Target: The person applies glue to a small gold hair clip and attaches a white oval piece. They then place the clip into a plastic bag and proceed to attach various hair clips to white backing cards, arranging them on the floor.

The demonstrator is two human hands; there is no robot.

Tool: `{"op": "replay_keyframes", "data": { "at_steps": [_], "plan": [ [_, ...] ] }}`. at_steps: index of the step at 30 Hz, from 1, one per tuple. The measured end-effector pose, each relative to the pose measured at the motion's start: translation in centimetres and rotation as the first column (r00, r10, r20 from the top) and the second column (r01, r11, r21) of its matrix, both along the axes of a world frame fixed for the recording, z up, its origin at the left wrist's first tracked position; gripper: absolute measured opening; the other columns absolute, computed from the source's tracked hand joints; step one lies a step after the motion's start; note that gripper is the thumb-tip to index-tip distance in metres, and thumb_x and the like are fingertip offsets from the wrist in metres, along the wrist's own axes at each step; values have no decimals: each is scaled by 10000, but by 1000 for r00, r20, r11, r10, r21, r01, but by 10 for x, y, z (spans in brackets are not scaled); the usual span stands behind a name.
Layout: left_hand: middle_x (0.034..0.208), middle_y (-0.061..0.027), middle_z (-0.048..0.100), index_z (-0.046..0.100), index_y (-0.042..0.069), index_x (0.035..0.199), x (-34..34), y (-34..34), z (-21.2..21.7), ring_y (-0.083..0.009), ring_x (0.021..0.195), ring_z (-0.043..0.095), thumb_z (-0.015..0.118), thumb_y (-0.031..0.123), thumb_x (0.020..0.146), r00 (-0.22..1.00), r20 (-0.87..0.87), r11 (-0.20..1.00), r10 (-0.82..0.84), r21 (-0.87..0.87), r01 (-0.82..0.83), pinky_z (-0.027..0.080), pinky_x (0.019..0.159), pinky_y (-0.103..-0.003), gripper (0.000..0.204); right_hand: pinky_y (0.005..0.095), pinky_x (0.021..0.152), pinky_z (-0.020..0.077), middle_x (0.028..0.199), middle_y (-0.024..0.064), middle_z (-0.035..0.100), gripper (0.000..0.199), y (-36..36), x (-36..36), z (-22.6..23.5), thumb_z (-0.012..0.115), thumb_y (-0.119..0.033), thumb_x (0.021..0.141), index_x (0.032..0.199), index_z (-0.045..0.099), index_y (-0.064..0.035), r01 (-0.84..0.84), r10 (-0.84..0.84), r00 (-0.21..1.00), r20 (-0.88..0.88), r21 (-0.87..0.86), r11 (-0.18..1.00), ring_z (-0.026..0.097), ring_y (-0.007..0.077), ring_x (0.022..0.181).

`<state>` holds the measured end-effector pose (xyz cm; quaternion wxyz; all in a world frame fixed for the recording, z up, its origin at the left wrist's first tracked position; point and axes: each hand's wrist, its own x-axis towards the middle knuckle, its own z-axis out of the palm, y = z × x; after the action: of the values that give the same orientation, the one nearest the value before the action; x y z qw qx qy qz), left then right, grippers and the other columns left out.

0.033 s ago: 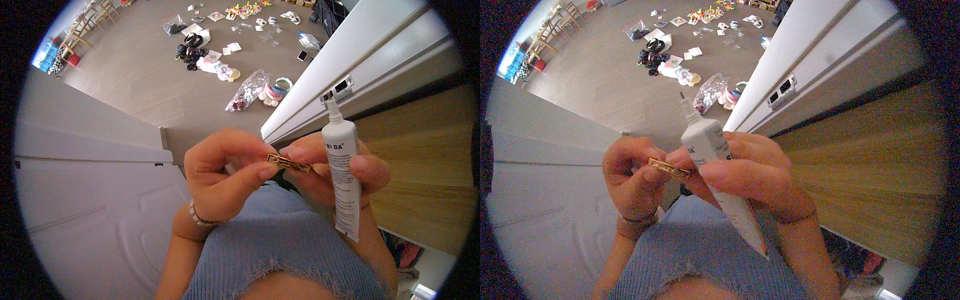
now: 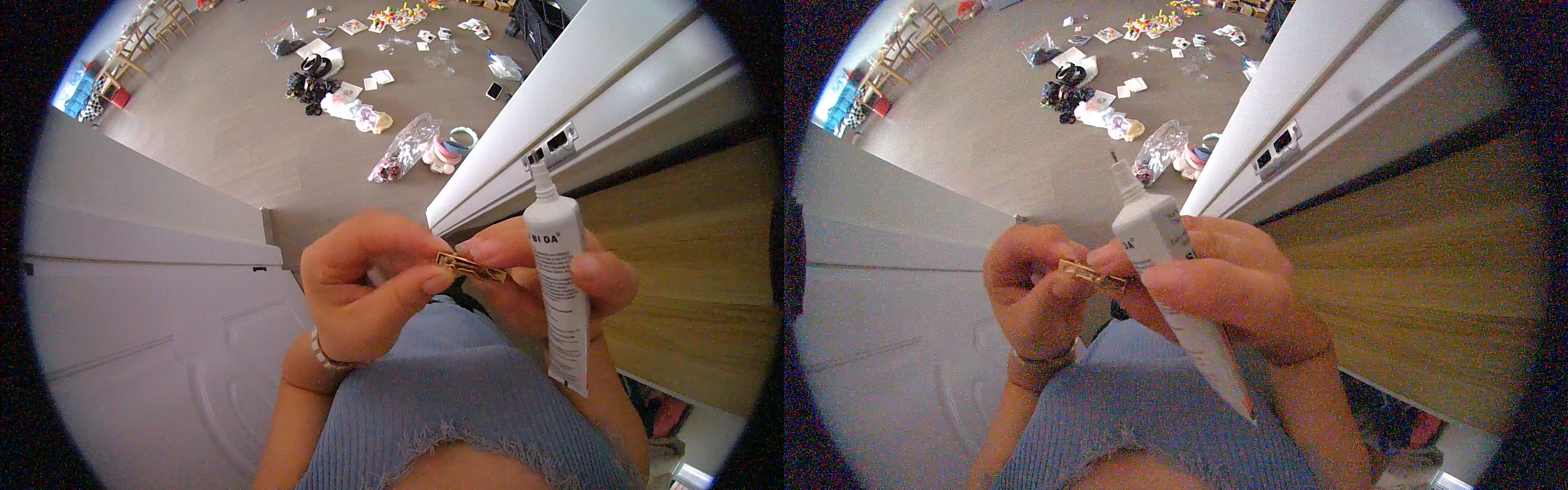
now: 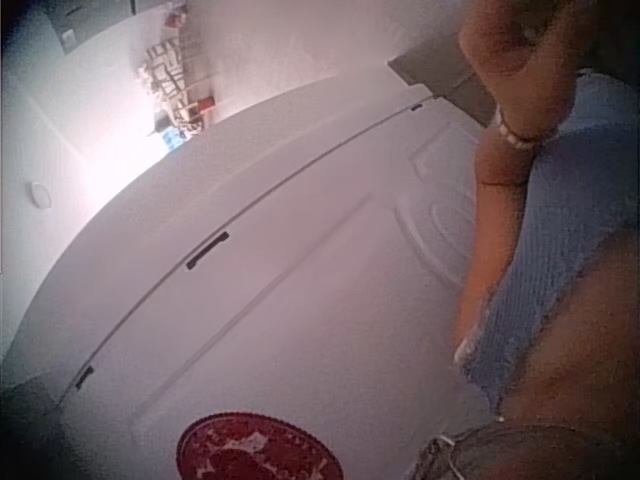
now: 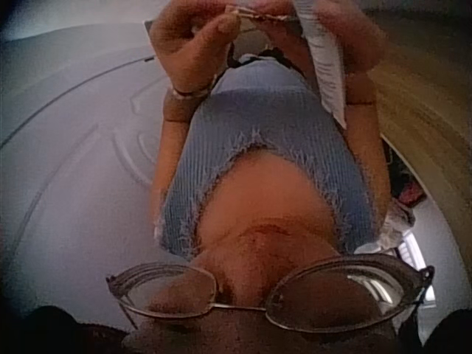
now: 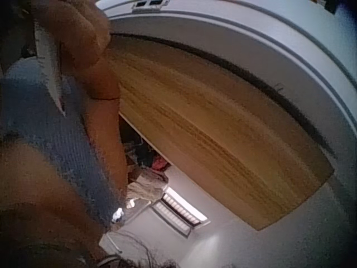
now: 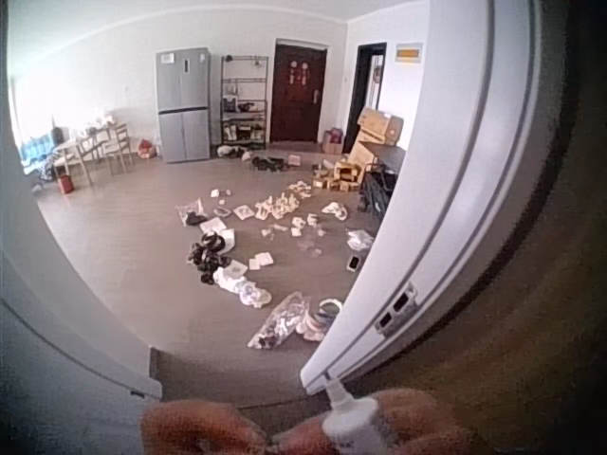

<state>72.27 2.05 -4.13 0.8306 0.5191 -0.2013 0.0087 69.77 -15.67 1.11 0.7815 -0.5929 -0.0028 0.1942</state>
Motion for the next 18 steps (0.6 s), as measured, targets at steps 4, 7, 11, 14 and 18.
{"op": "replay_keyframes", "data": {
  "at_steps": [4,7,11,14,18],
  "plan": [
    [828,-69,615,599,-9,852,-2,0,-5,-89,718,558,681,16,713,999,7,999,33,-35,-33,441,634,-200,164,291,655,447,859,161,588,417,8,6,-25,598,-170,722,1087,432,-52,128,-53,833,551,-98,987,570,192,746],
    [830,-68,616,589,-11,867,-1,-3,-7,-95,714,562,675,25,723,998,12,998,55,-43,-54,446,634,-201,171,360,732,490,914,216,587,581,15,11,-42,652,-92,738,1180,275,-123,325,30,402,915,-173,930,602,248,827],
    [793,-46,597,560,-16,915,-5,-7,-5,-74,620,522,628,30,775,979,-160,986,125,-91,-141,418,545,-187,163,368,772,478,943,188,588,612,16,14,-50,639,-113,769,1203,209,-150,408,-49,399,916,-130,903,599,246,865],
    [747,-22,561,539,-20,952,7,-13,-6,-45,536,439,581,33,817,960,-271,901,-72,-431,-54,339,457,-182,151,374,806,459,989,177,577,617,20,17,-56,647,-81,756,1201,223,-138,435,-122,411,904,-76,897,590,239,901],
    [669,3,477,529,-9,953,13,-16,-7,-39,495,360,542,48,845,952,-307,919,-7,-377,-115,263,415,-199,122,372,816,458,1038,171,563,602,22,19,-65,641,-52,762,1212,244,-102,386,-144,463,874,-53,921,580,232,951]
  ]
}}
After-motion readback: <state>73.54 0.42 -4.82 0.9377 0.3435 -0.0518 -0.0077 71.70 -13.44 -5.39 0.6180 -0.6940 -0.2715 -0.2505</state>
